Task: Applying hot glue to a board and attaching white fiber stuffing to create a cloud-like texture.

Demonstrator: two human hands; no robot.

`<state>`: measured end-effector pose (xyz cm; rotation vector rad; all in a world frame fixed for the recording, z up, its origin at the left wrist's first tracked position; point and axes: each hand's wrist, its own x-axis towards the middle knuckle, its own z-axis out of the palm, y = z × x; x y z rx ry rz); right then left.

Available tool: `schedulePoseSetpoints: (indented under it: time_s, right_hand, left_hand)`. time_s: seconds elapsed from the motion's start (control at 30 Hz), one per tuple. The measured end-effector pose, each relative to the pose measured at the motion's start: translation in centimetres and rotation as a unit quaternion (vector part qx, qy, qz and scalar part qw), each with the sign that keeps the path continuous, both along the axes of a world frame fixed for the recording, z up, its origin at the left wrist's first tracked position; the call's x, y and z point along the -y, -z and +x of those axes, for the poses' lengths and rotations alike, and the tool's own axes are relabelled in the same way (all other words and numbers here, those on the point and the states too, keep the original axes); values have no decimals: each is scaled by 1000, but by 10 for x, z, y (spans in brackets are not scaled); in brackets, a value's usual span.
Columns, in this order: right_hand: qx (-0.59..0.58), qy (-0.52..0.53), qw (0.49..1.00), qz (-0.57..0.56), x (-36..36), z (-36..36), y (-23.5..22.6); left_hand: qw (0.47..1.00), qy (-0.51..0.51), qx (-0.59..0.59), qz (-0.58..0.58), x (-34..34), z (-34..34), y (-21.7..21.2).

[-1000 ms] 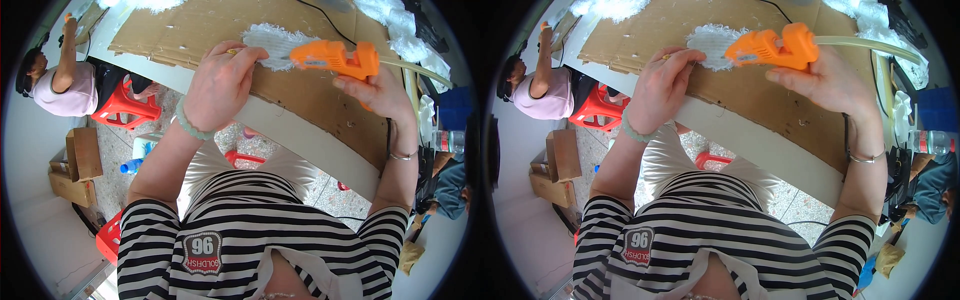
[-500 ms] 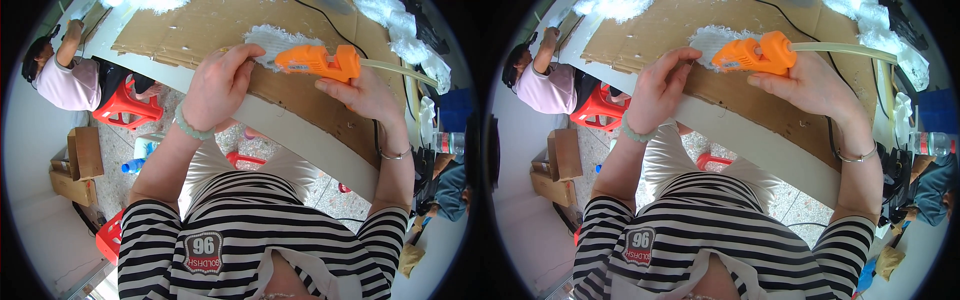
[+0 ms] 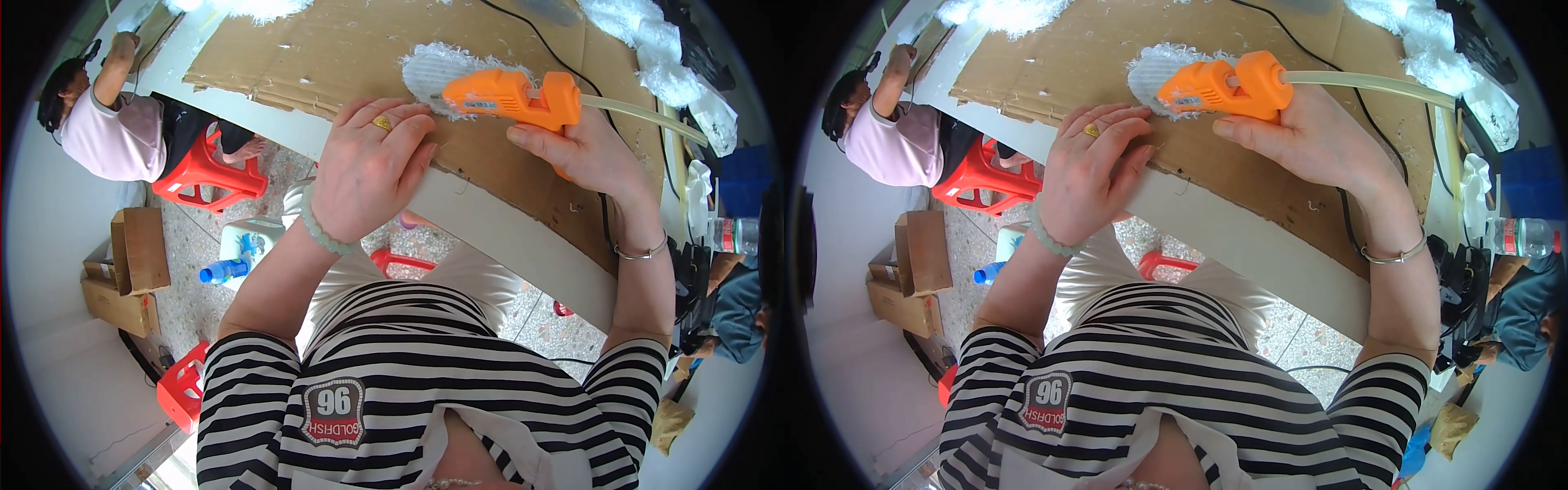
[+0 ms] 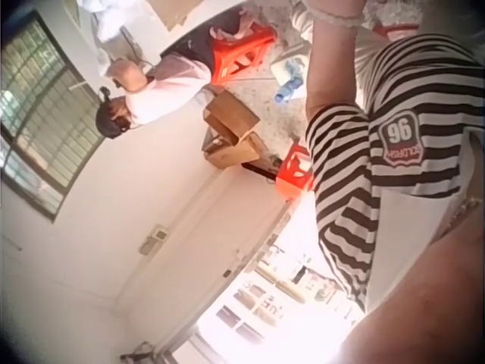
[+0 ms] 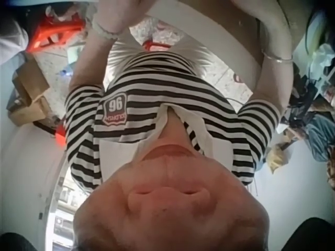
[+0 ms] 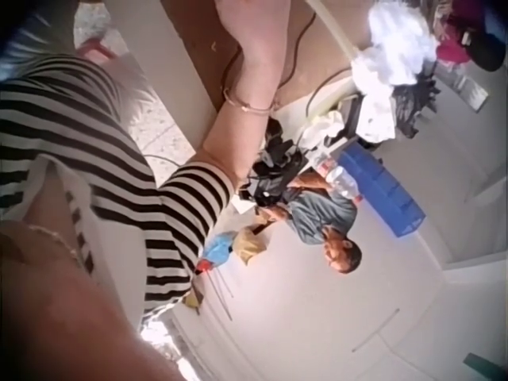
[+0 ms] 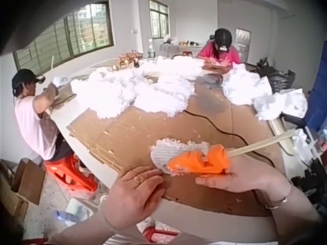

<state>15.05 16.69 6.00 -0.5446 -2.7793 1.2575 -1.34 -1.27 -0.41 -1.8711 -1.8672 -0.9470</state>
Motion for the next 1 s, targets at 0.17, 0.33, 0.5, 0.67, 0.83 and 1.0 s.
schedulePoseSetpoints:
  time_s: [0.17,0.33,0.5,0.67,0.83,1.0]
  right_hand:
    - [20,2,1000,16,0,-3,2]
    - [5,7,999,40,3,-7,4]
    - [-4,13,998,60,2,-8,5]
    - [-1,14,998,65,1,-2,-1]
    - [3,7,998,68,0,3,-6]
    - [22,8,998,55,-1,7,-10]
  left_hand:
    - [1000,-5,-3,11,-1,0,1]
    - [1000,-5,1,13,-2,0,1]
    - [1000,-5,5,20,-2,-2,3]
    - [1000,-2,10,29,-2,-2,4]
    - [999,2,16,31,-2,-3,5]
    - [999,4,21,35,-3,-3,5]
